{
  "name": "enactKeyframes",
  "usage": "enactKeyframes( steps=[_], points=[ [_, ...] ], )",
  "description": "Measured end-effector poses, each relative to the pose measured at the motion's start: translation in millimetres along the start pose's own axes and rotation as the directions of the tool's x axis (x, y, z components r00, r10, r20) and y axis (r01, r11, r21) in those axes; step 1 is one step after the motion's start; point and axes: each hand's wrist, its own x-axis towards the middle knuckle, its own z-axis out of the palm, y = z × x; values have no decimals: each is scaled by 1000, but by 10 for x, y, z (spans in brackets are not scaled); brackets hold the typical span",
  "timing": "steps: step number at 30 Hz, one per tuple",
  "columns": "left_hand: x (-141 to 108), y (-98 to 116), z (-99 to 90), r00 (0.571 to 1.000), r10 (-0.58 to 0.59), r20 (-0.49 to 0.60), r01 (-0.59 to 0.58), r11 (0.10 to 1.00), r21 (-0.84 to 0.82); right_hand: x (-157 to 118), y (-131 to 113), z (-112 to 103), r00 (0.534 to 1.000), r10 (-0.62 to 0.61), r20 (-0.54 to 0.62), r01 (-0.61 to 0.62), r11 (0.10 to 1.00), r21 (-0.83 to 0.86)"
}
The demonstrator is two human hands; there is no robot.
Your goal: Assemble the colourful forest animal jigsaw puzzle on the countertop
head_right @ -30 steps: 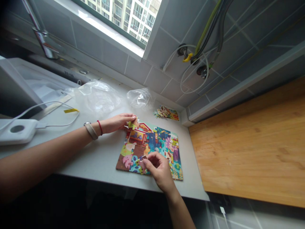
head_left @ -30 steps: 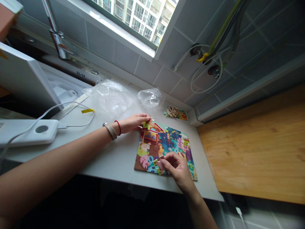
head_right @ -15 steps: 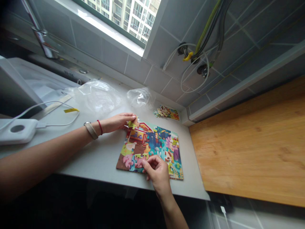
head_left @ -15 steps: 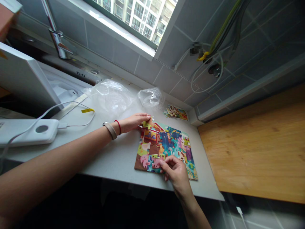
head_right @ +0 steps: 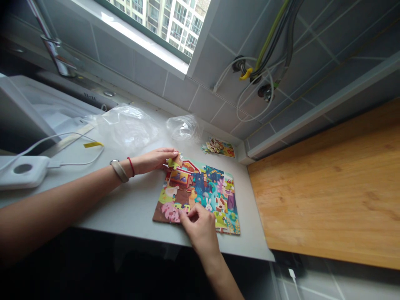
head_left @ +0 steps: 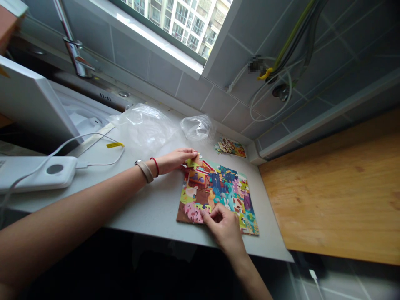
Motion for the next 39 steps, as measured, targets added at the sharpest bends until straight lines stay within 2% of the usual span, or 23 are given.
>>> enactKeyframes(
  steps=[4,8,11,14,18,21,26,29,32,36,39],
  points=[
    [-1,-3,1,1000,7,5,-7,1000,4,27,-29,-46,996,-85,1,83,971,-225],
    [0,4,6,1000,10,-4,-10,1000,11,29,-36,-56,991,-135,16,134,947,-291],
    [-9,8,1,1000,17,5,-17,999,32,32,-32,-66,980,-195,46,201,952,-231],
    [-34,12,-6,998,32,57,-38,993,115,87,0,-115,977,-200,76,208,972,-110],
    [-68,12,7,985,30,170,-64,979,194,260,34,-219,987,-155,-32,157,985,71],
    [-75,5,30,978,63,201,-110,967,230,404,2,-245,992,-117,-44,123,976,178],
    [-75,-6,49,966,65,250,-137,949,284,593,-80,-124,984,-170,-53,178,948,264],
    [-77,-17,48,962,54,269,-125,959,255,669,-118,-34,975,-203,-88,221,916,335],
    [-80,-35,50,955,23,297,-92,971,221,701,-179,-1,974,-209,-92,228,906,357],
    [-95,-54,62,945,-1,327,-79,970,229,696,-254,-33,973,-231,-8,223,933,283],
    [-108,-56,73,941,-28,337,-59,968,245,681,-228,-64,974,-226,-17,222,936,273]
  ],
)
